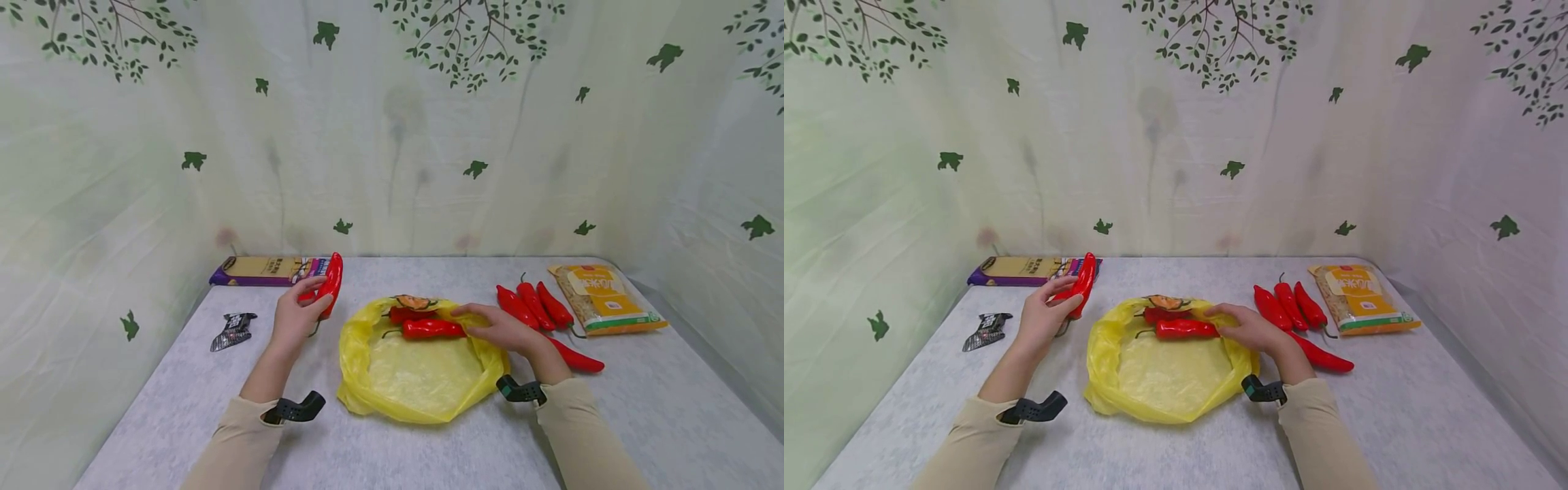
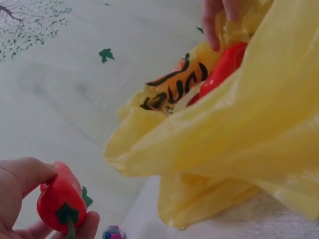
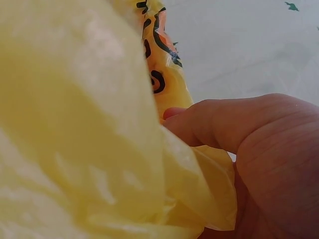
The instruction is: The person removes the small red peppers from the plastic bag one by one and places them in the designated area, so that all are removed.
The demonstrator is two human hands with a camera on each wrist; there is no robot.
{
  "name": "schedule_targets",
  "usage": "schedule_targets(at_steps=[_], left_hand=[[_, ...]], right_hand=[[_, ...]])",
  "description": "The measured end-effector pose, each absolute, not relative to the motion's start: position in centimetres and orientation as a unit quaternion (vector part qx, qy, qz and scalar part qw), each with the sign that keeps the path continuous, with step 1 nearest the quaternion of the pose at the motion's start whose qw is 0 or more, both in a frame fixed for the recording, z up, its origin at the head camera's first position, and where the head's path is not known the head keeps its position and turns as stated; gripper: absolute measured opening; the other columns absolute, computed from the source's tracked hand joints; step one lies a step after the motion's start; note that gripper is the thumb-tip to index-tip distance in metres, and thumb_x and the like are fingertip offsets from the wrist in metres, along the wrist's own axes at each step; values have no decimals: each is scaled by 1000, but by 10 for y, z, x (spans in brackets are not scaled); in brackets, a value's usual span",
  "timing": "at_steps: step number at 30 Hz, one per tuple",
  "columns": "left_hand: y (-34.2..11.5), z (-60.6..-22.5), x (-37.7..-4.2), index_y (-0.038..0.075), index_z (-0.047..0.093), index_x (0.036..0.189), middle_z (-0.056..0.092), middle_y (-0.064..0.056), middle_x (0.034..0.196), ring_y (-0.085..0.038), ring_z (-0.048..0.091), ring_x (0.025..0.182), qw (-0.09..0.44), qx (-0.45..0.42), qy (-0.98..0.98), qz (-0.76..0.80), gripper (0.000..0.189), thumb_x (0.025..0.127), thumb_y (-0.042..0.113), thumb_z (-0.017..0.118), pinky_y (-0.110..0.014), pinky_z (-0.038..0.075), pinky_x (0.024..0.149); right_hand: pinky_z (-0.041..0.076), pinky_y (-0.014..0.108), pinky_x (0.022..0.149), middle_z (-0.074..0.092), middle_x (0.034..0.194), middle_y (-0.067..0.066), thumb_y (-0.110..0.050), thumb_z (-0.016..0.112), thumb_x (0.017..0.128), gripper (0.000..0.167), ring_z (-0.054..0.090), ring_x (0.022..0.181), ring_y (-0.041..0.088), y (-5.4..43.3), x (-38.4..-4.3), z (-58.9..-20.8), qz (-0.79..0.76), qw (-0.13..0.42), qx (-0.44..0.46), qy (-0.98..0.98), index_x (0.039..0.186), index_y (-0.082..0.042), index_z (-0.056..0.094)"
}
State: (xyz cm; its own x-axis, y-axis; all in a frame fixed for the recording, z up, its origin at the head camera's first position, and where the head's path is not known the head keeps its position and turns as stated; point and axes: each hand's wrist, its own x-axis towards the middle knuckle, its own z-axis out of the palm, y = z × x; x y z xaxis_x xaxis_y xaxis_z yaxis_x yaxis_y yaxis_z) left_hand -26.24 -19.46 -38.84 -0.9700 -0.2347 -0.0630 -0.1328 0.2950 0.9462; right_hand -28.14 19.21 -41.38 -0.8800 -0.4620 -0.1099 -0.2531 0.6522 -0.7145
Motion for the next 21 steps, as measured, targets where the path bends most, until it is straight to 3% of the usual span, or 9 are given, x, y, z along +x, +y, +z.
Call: schedule_targets(at_steps=[6,21], left_hand=[[-196,-397,-265,26,62,135,43,-10,152,-30,42,135,20,115,-816,-566,39,96,29,66,-46,51,107],[-192,-417,-270,26,64,134,44,-12,153,-37,45,135,-7,85,-856,-510,41,94,25,69,-47,53,102]], right_hand=[[40,59,113,51,150,8,-17,60,98,38,43,139,35,193,-282,-414,-366,144,-196,899,135,-26,60],[36,60,115,49,151,8,-16,58,99,37,41,140,35,193,-285,-417,-378,150,-200,891,135,-24,59]])
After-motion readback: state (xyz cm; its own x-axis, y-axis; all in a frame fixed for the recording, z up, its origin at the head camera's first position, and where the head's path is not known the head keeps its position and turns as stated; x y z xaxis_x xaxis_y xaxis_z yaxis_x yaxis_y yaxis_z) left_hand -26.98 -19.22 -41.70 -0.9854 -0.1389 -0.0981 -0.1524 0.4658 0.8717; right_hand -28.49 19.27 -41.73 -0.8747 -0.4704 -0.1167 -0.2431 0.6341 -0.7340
